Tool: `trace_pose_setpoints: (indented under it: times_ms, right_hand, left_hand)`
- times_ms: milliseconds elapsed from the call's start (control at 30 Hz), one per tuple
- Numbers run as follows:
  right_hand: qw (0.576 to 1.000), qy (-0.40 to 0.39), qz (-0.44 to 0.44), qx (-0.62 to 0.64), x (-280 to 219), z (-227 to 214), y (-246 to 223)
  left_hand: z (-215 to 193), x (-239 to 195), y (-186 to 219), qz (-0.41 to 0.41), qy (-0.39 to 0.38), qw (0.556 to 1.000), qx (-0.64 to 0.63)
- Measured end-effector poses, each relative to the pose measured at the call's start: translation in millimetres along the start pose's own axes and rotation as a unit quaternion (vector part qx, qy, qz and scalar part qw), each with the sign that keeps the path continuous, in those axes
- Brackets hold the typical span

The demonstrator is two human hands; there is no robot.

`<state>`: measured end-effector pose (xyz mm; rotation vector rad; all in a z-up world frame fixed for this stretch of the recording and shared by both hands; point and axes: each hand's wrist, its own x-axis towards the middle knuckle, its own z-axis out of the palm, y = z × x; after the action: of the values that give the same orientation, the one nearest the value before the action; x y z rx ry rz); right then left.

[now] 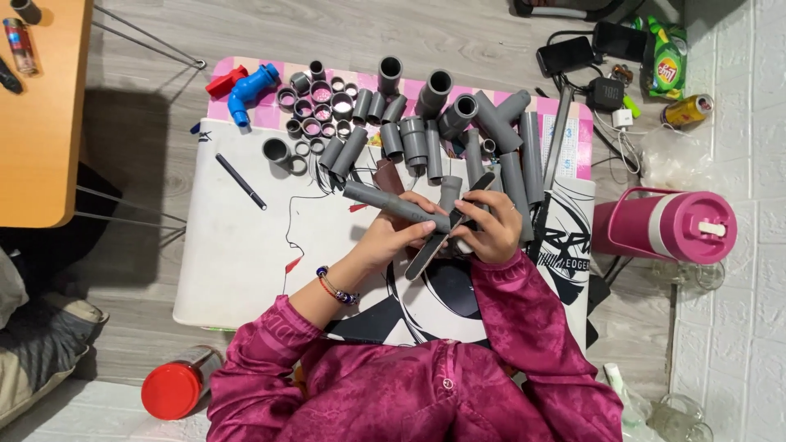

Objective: The person uses a sanding file to smooth the edges of a gray plastic pipe fitting. They rotate the fitting in their hands to sand different sides and then place it back on the table among other fittings.

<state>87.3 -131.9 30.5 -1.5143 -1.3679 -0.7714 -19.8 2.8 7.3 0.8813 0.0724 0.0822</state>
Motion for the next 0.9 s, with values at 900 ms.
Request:
trace_pose_setpoints:
  times_ms: [900]
  right_hand:
    - [0.999,0.014,0.044,-0.02,-20,5,3]
  left_hand:
    - [3,0,11,-0.007,0.034,0.999,0.03]
